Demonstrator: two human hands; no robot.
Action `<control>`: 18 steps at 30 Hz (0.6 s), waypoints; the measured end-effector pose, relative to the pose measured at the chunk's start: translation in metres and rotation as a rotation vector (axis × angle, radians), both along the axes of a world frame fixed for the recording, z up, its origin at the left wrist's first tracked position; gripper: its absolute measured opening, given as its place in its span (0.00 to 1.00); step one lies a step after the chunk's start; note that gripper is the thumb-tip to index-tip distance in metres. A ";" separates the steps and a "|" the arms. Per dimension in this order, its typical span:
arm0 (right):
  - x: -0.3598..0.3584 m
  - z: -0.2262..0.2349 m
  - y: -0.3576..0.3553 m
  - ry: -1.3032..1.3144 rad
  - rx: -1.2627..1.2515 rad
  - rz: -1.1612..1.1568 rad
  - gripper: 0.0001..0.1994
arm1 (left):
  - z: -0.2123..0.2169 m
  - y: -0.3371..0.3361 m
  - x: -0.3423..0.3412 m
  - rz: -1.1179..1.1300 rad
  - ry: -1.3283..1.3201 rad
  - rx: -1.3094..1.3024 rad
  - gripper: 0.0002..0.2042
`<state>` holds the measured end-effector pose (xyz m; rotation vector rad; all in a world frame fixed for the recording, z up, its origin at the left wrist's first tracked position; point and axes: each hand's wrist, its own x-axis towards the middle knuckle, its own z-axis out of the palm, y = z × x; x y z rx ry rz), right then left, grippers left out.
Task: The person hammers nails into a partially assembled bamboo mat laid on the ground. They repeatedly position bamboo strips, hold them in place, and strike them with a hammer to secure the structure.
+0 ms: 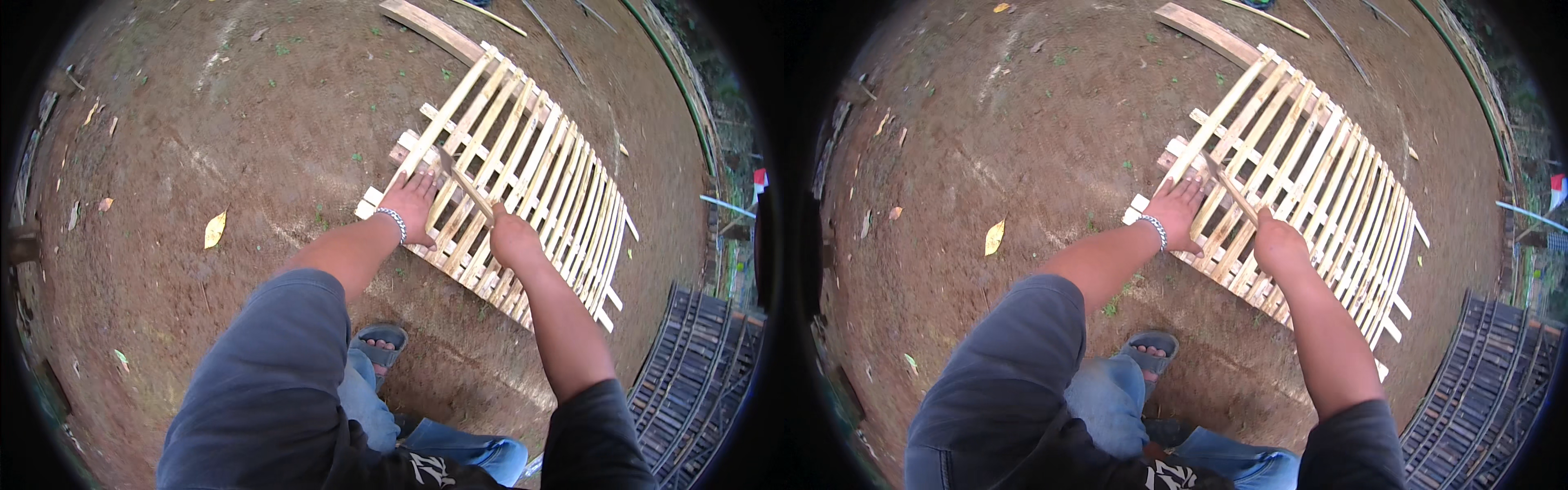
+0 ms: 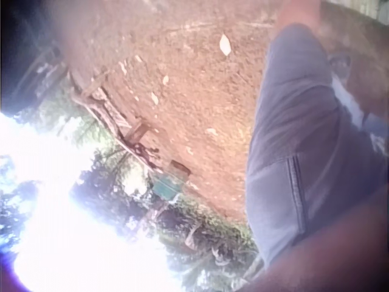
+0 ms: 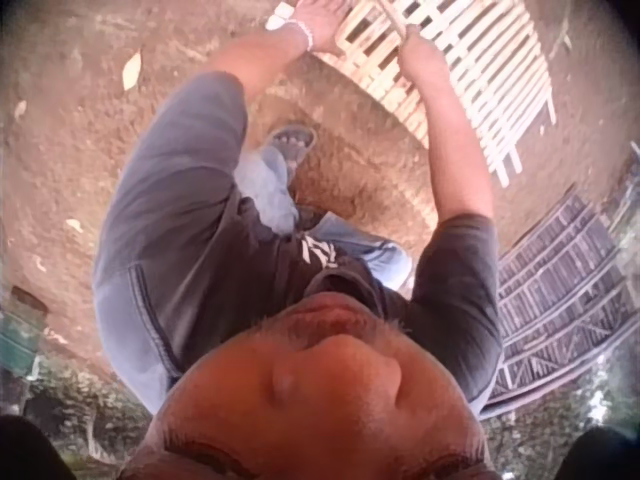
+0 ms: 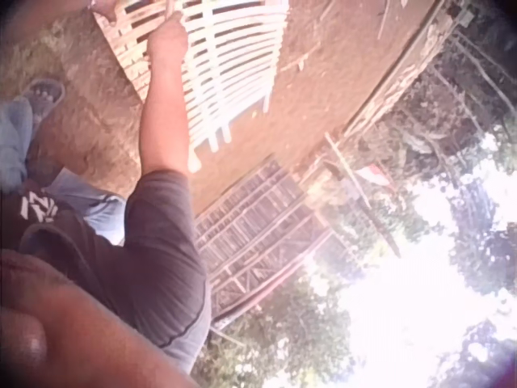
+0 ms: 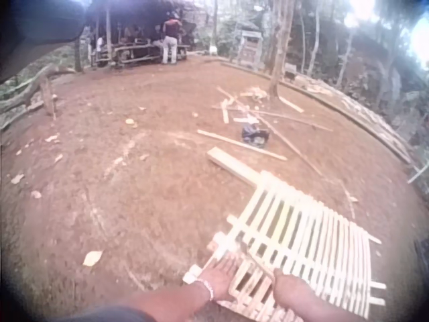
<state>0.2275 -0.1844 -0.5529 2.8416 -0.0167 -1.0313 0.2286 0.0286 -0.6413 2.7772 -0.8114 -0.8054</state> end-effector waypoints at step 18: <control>0.010 -0.022 0.051 -0.484 0.633 -0.423 0.24 | -0.005 0.020 0.015 0.099 0.011 -0.002 0.63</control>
